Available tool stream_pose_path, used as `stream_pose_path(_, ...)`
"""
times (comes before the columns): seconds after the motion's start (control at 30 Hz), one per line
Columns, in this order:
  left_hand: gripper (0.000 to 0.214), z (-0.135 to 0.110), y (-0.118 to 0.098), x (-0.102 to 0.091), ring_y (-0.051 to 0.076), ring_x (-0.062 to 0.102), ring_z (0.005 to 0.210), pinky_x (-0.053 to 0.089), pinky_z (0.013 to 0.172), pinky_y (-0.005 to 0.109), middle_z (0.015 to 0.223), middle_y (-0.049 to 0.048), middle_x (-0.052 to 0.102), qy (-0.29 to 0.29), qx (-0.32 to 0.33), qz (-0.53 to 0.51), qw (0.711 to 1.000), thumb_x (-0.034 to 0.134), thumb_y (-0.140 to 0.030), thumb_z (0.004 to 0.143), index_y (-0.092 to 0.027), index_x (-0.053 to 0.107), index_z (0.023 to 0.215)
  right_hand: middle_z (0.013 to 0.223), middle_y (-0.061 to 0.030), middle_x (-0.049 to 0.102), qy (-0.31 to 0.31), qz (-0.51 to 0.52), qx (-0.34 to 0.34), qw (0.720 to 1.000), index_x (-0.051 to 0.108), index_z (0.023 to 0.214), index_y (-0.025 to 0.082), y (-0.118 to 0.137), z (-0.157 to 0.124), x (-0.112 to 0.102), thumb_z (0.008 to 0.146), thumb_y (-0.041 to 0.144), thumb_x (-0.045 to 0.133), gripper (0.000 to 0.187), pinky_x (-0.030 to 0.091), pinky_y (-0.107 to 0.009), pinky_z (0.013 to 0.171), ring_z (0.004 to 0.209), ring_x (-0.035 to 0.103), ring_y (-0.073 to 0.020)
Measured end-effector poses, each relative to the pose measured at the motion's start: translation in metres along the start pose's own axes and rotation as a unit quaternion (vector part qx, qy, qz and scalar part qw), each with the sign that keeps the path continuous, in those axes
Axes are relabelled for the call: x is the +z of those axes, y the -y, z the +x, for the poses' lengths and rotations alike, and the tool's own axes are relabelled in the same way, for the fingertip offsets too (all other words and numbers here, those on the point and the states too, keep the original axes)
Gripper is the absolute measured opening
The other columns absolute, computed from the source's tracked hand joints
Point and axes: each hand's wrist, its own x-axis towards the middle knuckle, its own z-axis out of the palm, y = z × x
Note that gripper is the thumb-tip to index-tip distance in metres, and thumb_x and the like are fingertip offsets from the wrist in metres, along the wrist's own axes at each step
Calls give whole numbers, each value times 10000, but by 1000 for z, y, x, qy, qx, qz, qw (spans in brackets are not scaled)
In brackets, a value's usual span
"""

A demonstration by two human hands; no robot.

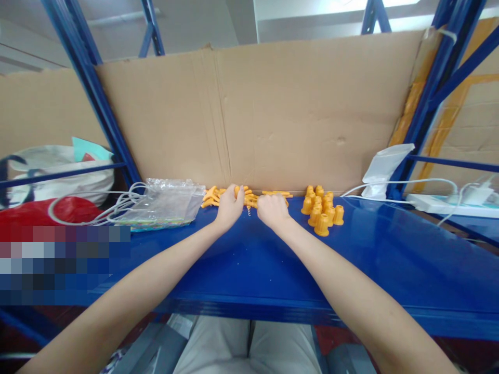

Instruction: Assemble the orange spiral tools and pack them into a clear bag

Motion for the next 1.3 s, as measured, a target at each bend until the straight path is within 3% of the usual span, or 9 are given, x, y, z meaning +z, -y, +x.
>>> stream_pose_path(0.23, 258, -8, -4, -4, 137, 454, 530, 311, 559, 250, 527, -53, 375, 2, 42, -5, 999, 445, -232, 876, -238, 310, 656, 913, -205, 721, 38, 37, -9, 999, 729, 950, 90, -3, 0, 0, 816, 192, 474, 305, 486, -336, 680, 854, 690, -303)
stream_pose_path(0.53, 256, -11, -6, -6, 128, 469, 531, 340, 572, 242, 536, -51, 394, 39, 108, -19, 993, 461, -251, 880, -232, 326, 663, 709, -81, 708, 111, 131, -89, 981, 706, 765, 137, -14, 3, -5, 784, 184, 516, 197, 382, -243, 532, 587, 619, -170)
stream_pose_path(0.73, 294, 0, -6, -1, 120, 429, 515, 310, 563, 245, 520, -64, 360, 15, 16, -10, 1000, 442, -218, 894, -228, 312, 630, 938, -145, 722, -9, 47, -68, 997, 673, 1019, 128, -16, 4, 1, 894, 365, 490, 323, 435, -312, 751, 886, 674, -259)
stream_pose_path(0.9, 338, 2, -5, -1, 119, 426, 522, 313, 562, 245, 506, -65, 349, -1, -25, -12, 1000, 451, -186, 891, -227, 296, 593, 965, -189, 711, 2, -3, -62, 998, 653, 1050, 88, -12, 1, 1, 901, 218, 426, 301, 446, -342, 789, 941, 671, -287)
stream_pose_path(1.03, 314, -3, -6, -4, 117, 419, 497, 318, 559, 246, 505, -73, 338, -3, 16, -7, 1000, 444, -185, 893, -231, 298, 619, 950, -171, 716, 24, 16, -58, 998, 683, 997, 105, -12, 2, -2, 879, 227, 444, 293, 456, -312, 744, 919, 672, -273)
stream_pose_path(1.2, 258, -8, -5, -7, 112, 448, 502, 311, 537, 235, 530, -65, 385, 5, 102, -6, 995, 461, -213, 882, -229, 329, 660, 829, -107, 725, 88, 102, -105, 985, 706, 853, 120, -14, 4, -3, 811, 183, 478, 240, 433, -257, 612, 728, 665, -207)
stream_pose_path(1.3, 259, -6, -4, -6, 106, 443, 499, 308, 540, 230, 526, -68, 383, 21, 110, -9, 994, 471, -231, 884, -226, 339, 662, 820, -89, 725, 89, 132, -110, 981, 703, 826, 129, -16, 5, 0, 800, 180, 486, 224, 433, -249, 617, 718, 660, -194)
